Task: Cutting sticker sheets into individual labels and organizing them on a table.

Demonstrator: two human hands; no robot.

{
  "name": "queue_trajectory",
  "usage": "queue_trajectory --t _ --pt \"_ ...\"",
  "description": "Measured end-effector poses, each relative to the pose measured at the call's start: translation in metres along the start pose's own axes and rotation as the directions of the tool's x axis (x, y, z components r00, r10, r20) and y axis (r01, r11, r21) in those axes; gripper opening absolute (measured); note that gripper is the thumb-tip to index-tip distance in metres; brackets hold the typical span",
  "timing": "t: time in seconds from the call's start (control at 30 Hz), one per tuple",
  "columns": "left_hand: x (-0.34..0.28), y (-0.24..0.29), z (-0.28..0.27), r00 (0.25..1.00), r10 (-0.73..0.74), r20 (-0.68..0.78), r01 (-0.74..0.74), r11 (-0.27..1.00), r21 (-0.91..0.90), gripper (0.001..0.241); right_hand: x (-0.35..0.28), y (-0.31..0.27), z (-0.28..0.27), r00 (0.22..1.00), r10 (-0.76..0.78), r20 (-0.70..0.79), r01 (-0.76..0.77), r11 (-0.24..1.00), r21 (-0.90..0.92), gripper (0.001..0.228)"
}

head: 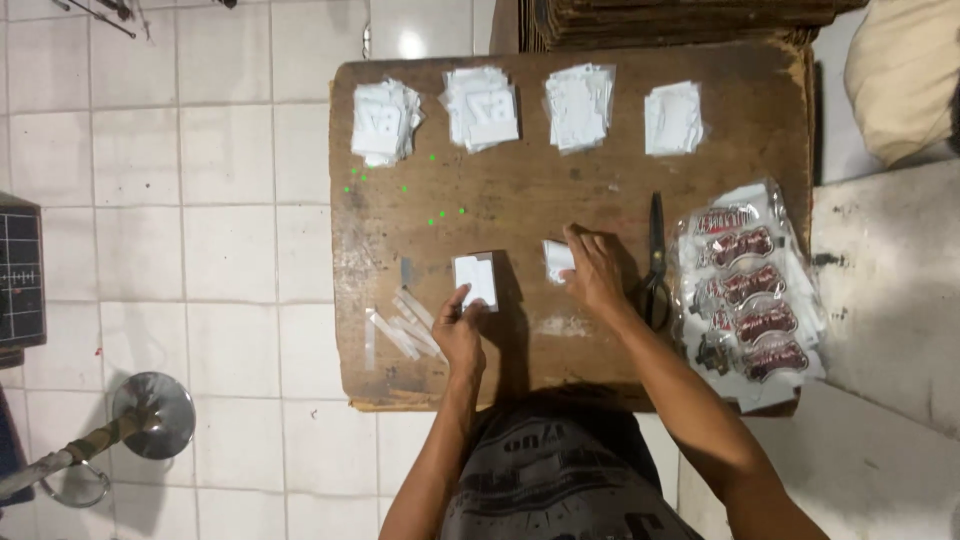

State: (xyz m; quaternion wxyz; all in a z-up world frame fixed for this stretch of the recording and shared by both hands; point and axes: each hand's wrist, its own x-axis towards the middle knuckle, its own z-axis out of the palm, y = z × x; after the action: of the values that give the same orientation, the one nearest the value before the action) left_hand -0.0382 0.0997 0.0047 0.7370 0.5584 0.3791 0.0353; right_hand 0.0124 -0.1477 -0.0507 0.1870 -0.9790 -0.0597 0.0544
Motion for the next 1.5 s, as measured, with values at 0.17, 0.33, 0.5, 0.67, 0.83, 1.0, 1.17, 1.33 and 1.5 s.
queue_trajectory --t 0.17,0.33,0.5,0.67,0.83,1.0,1.17,1.33,1.5 --pt "-0.017 0.019 0.015 0.998 -0.041 0.037 0.041 0.999 -0.004 0.045 -0.017 -0.003 0.007 0.982 0.167 -0.083 -0.121 0.908 0.401 0.066" --pt "-0.008 0.019 0.021 0.991 0.003 0.134 -0.024 0.988 0.155 0.047 -0.041 -0.068 -0.064 0.920 0.385 0.069 -0.202 0.317 0.927 0.080" --pt "-0.016 0.012 0.039 0.869 -0.071 0.489 0.018 0.994 0.112 0.019 -0.035 -0.088 -0.097 0.963 0.263 0.058 -0.122 0.233 0.965 0.113" --pt "-0.013 0.031 0.041 0.901 -0.055 0.429 0.035 0.998 0.055 0.017 -0.028 -0.093 -0.088 0.924 0.382 -0.022 -0.072 0.229 0.971 0.097" --pt "-0.006 0.058 0.036 0.913 -0.066 0.403 0.070 0.998 0.006 0.021 -0.007 -0.104 -0.070 0.894 0.445 -0.058 -0.051 0.230 0.972 0.060" --pt "0.016 0.078 0.031 0.951 -0.072 0.301 0.097 0.993 -0.067 0.020 0.022 -0.146 -0.106 0.891 0.453 -0.018 -0.121 0.277 0.953 0.028" --pt "0.054 0.068 0.025 0.970 -0.080 0.228 0.114 0.984 -0.137 0.023 0.055 -0.135 -0.054 0.884 0.467 0.003 -0.149 0.276 0.950 0.015" --pt "0.066 0.084 0.028 0.975 -0.122 0.184 0.154 0.974 -0.169 0.024 0.086 -0.145 -0.038 0.876 0.472 0.094 -0.199 0.178 0.964 0.024" --pt "0.099 0.069 0.019 0.983 -0.150 0.106 0.172 0.955 -0.243 0.014 0.109 -0.153 -0.050 0.889 0.415 0.194 -0.229 0.036 0.973 0.035"
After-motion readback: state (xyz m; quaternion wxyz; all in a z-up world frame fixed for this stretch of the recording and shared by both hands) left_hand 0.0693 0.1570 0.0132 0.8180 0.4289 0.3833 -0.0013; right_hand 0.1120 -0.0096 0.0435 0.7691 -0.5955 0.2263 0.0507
